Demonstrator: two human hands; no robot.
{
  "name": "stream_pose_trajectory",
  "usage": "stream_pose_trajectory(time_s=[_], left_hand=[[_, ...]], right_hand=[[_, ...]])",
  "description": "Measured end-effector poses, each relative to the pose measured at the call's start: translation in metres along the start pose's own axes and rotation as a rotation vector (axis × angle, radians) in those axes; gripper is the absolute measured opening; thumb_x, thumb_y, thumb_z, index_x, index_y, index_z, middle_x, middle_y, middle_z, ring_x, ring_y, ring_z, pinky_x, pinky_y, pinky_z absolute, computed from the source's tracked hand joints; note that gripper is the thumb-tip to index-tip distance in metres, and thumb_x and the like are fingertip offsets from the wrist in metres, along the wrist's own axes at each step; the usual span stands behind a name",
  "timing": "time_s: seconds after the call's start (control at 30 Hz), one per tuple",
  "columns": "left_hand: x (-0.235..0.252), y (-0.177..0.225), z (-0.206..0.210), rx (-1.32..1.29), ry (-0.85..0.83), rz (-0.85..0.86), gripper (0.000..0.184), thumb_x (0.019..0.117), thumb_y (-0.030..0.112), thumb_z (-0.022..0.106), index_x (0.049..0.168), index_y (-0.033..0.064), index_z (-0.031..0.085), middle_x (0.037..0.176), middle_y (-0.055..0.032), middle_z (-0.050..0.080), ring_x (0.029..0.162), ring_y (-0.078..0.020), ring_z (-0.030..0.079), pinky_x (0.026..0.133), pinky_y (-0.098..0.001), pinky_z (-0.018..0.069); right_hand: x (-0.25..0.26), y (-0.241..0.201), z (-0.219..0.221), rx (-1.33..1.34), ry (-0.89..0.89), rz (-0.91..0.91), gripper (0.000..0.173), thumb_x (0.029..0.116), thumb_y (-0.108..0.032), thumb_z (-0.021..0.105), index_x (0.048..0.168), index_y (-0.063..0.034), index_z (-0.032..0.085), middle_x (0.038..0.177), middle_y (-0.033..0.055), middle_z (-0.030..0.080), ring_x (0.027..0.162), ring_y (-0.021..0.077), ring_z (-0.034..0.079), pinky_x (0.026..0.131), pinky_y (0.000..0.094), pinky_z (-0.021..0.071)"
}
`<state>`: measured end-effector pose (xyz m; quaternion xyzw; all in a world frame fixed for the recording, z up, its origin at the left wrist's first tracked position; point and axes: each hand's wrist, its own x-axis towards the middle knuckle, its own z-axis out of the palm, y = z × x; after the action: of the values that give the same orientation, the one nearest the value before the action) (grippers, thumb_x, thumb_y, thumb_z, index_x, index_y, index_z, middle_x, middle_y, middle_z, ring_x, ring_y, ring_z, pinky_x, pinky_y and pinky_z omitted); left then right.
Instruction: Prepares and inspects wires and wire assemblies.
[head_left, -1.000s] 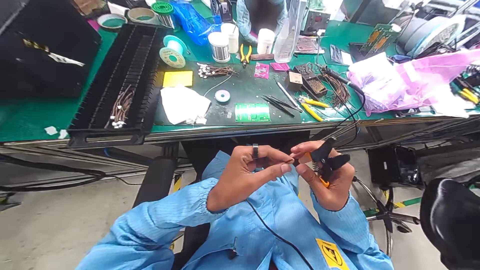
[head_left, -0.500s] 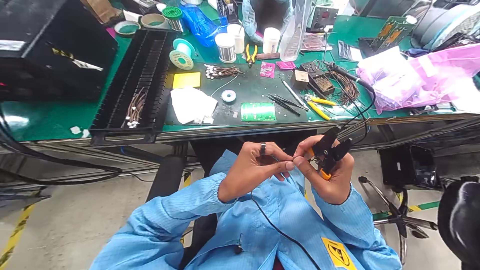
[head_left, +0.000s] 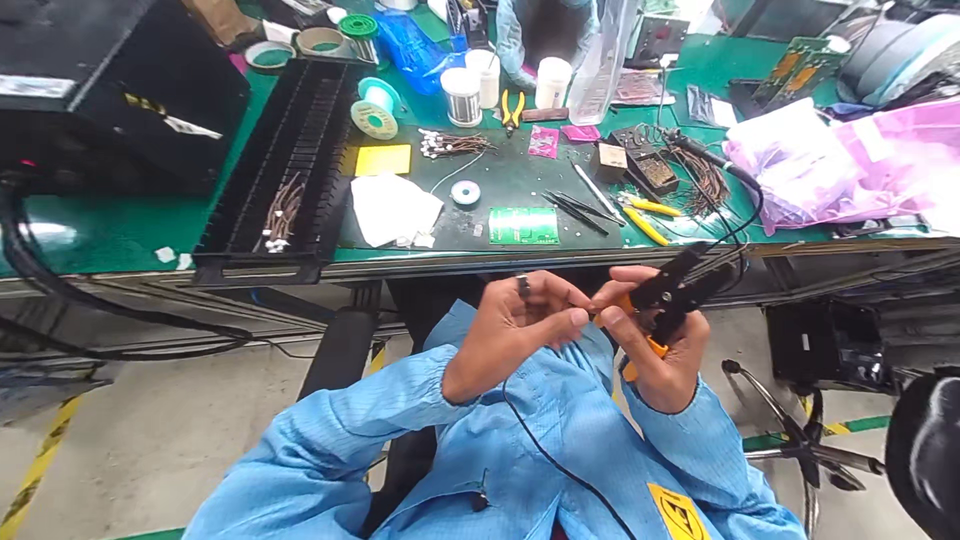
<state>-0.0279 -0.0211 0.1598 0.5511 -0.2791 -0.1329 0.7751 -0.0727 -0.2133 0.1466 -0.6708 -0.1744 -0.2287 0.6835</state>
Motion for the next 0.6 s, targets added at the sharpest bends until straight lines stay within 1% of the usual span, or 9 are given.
stream_pose_trajectory(time_s=[0.1, 0.17, 0.2, 0.3, 0.4, 0.53, 0.6], left_hand=[[0.000, 0.009, -0.005, 0.230, 0.105, 0.191, 0.012, 0.0950, 0.003, 0.071, 0.105, -0.0038, 0.072, 0.093, -0.0060, 0.076, 0.080, -0.0106, 0.072, 0.074, -0.0261, 0.0625], [-0.001, 0.012, -0.006, 0.329, 0.129, 0.281, 0.009, 0.0937, 0.003, 0.073, 0.101, -0.0022, 0.074, 0.095, -0.0059, 0.076, 0.083, -0.0098, 0.071, 0.076, -0.0256, 0.0618], [-0.002, 0.012, -0.006, 0.359, 0.135, 0.303, 0.009, 0.0929, 0.003, 0.073, 0.101, -0.0018, 0.074, 0.096, -0.0062, 0.075, 0.083, -0.0096, 0.071, 0.076, -0.0248, 0.0613], [-0.003, 0.007, -0.004, 0.413, 0.152, 0.314, 0.009, 0.0920, 0.004, 0.075, 0.099, -0.0012, 0.076, 0.096, -0.0069, 0.074, 0.081, -0.0078, 0.068, 0.070, -0.0211, 0.0572], [-0.003, 0.005, -0.003, 0.399, 0.160, 0.312, 0.008, 0.0922, 0.005, 0.075, 0.098, -0.0013, 0.075, 0.096, -0.0070, 0.074, 0.080, -0.0076, 0.067, 0.069, -0.0208, 0.0569], [-0.005, 0.002, -0.002, 0.428, 0.174, 0.316, 0.008, 0.0918, 0.005, 0.075, 0.097, -0.0007, 0.075, 0.095, -0.0063, 0.074, 0.078, -0.0050, 0.065, 0.066, -0.0186, 0.0539], [-0.005, 0.001, -0.002, 0.462, 0.183, 0.326, 0.008, 0.0913, 0.006, 0.075, 0.096, -0.0008, 0.075, 0.094, -0.0060, 0.075, 0.077, -0.0031, 0.064, 0.064, -0.0170, 0.0514]], right_hand=[[-0.008, 0.005, 0.002, 0.101, -0.085, 0.104, 0.036, 0.1014, -0.012, 0.060, 0.129, 0.0116, 0.055, 0.102, 0.0140, 0.074, 0.091, 0.0231, 0.073, 0.081, 0.0391, 0.0634], [-0.016, 0.007, 0.007, 0.144, -0.140, 0.153, 0.036, 0.1018, -0.011, 0.059, 0.130, 0.0110, 0.055, 0.102, 0.0126, 0.073, 0.089, 0.0208, 0.073, 0.079, 0.0364, 0.0637], [-0.019, 0.008, 0.009, 0.163, -0.162, 0.170, 0.034, 0.1011, -0.009, 0.060, 0.130, 0.0099, 0.056, 0.102, 0.0112, 0.073, 0.087, 0.0189, 0.072, 0.077, 0.0347, 0.0635], [-0.026, 0.007, 0.017, 0.174, -0.188, 0.193, 0.026, 0.0996, -0.005, 0.060, 0.123, 0.0057, 0.060, 0.095, 0.0059, 0.073, 0.080, 0.0126, 0.071, 0.071, 0.0287, 0.0624], [-0.030, 0.009, 0.020, 0.183, -0.201, 0.194, 0.021, 0.0978, -0.001, 0.059, 0.118, 0.0048, 0.061, 0.092, 0.0047, 0.072, 0.077, 0.0107, 0.070, 0.069, 0.0272, 0.0618], [-0.030, 0.009, 0.021, 0.131, -0.207, 0.179, 0.021, 0.0981, -0.002, 0.059, 0.117, 0.0048, 0.061, 0.095, 0.0031, 0.072, 0.081, 0.0078, 0.070, 0.072, 0.0251, 0.0611], [-0.029, 0.010, 0.021, 0.079, -0.202, 0.158, 0.018, 0.0974, -0.003, 0.060, 0.114, 0.0036, 0.061, 0.095, 0.0012, 0.071, 0.083, 0.0051, 0.068, 0.074, 0.0231, 0.0603]])
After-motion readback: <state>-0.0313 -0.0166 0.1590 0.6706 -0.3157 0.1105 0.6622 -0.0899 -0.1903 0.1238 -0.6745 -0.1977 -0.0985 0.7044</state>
